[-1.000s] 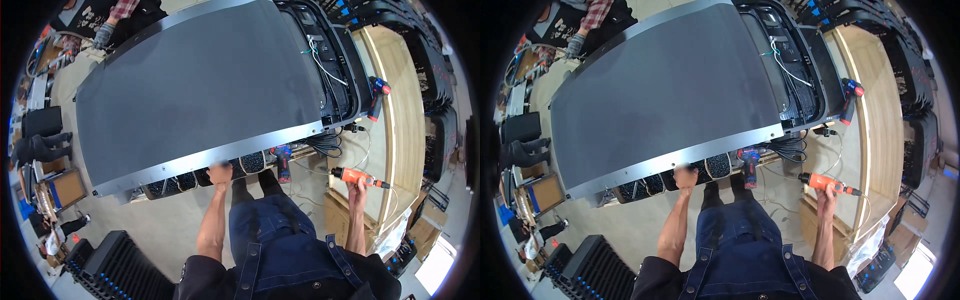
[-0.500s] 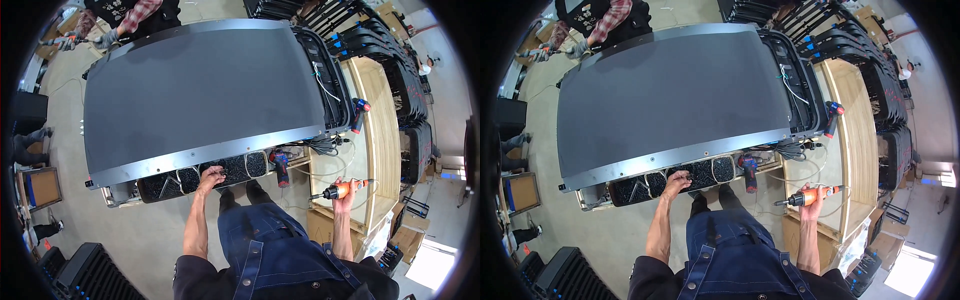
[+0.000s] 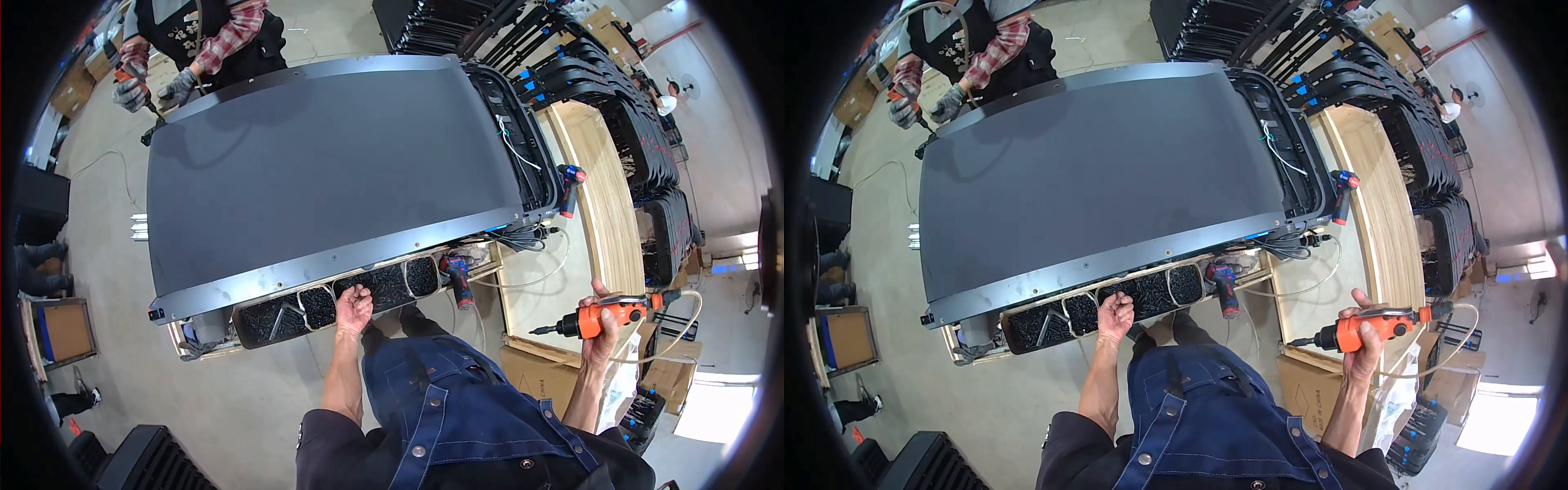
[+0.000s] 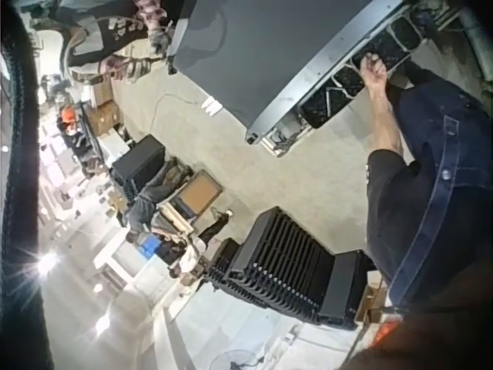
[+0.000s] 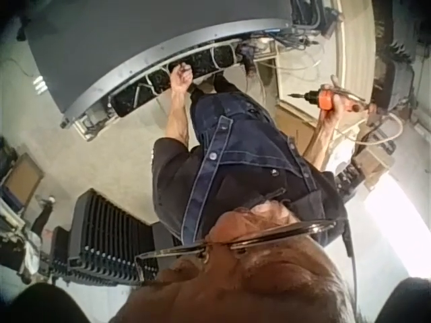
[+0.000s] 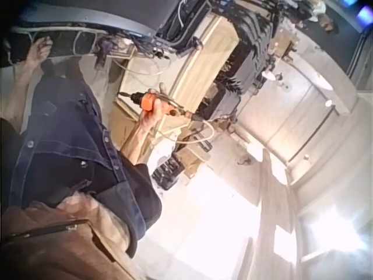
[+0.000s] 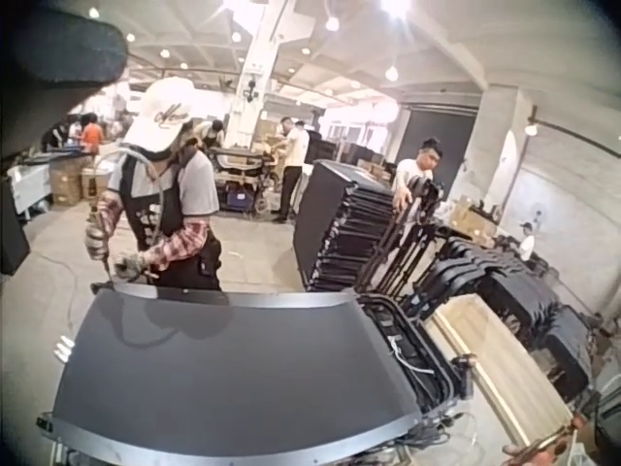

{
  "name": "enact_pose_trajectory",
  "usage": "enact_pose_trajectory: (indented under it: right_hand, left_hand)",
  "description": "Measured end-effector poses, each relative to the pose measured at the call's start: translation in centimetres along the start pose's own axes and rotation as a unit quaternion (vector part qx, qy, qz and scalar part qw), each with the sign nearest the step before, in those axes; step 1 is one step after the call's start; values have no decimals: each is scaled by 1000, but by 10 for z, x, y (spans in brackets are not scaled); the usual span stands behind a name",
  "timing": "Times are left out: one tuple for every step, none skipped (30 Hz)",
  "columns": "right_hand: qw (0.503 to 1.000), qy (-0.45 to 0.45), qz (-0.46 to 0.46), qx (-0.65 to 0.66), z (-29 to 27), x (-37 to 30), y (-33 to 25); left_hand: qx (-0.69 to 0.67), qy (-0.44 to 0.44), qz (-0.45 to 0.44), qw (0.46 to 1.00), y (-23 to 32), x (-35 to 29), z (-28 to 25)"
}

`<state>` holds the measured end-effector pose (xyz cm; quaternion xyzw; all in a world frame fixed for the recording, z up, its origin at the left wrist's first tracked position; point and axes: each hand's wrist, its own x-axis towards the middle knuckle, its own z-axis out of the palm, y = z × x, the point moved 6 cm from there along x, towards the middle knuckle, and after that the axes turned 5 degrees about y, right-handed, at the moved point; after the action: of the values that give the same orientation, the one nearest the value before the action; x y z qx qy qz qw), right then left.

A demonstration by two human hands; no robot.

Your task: Assembling treadmill frames and components using various power tools on a factory floor.

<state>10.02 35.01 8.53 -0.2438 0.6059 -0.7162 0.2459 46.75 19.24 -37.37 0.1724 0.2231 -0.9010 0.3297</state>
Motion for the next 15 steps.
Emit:
enact_pose_trajectory:
  right_hand:
    - [1000, 0, -3, -1, 6, -2, 0]
    - [1000, -10, 7, -16, 13, -3, 3]
    - [999, -16, 13, -32, 17, -4, 4]
    - [999, -11, 13, -35, 20, -5, 7]
    - [999, -12, 13, -45, 25, -6, 9]
    - [998, -24, 13, -52, 35, -7, 13]
    - [997, -34, 12, -62, 46, -9, 16]
    - [996, -39, 26, -78, 58, -11, 18]
    - [993, -66, 36, -88, 61, -9, 25]
    - [993, -57, 55, -93, 63, -9, 29]
    - [991, -48, 74, -97, 67, -11, 35]
    - [991, -43, 74, -100, 68, -10, 38]
    - [991, -51, 80, -95, 70, -13, 36]
    - [990, -60, 85, -91, 73, -17, 34]
    - [989, -63, 92, -94, 77, -18, 34]
  left_hand:
    - [2, 11, 7, 1000, -1, 1, -3]
    - [63, 126, 47, 989, 0, 3, -19]
    - [63, 123, 40, 990, -10, 9, -12]
    - [139, 198, 76, 967, -12, 11, -12]
    - [214, 269, 111, 933, -12, 10, -10]
    - [305, 249, 159, 905, 2, 3, -22]
    - [303, 252, 164, 904, 9, 2, -32]
    - [434, 285, 198, 831, 21, -2, -39]
    - [555, 310, 224, 739, 30, -6, -41]
    - [556, 310, 219, 739, 24, -3, -33]
    - [668, 322, 228, 630, 19, 1, -20]
    - [765, 323, 230, 507, 8, 7, 1]
    - [843, 311, 235, 370, -2, 13, 17]
    - [855, 315, 248, 329, -9, 21, 26]
    - [857, 312, 245, 331, -11, 22, 27]
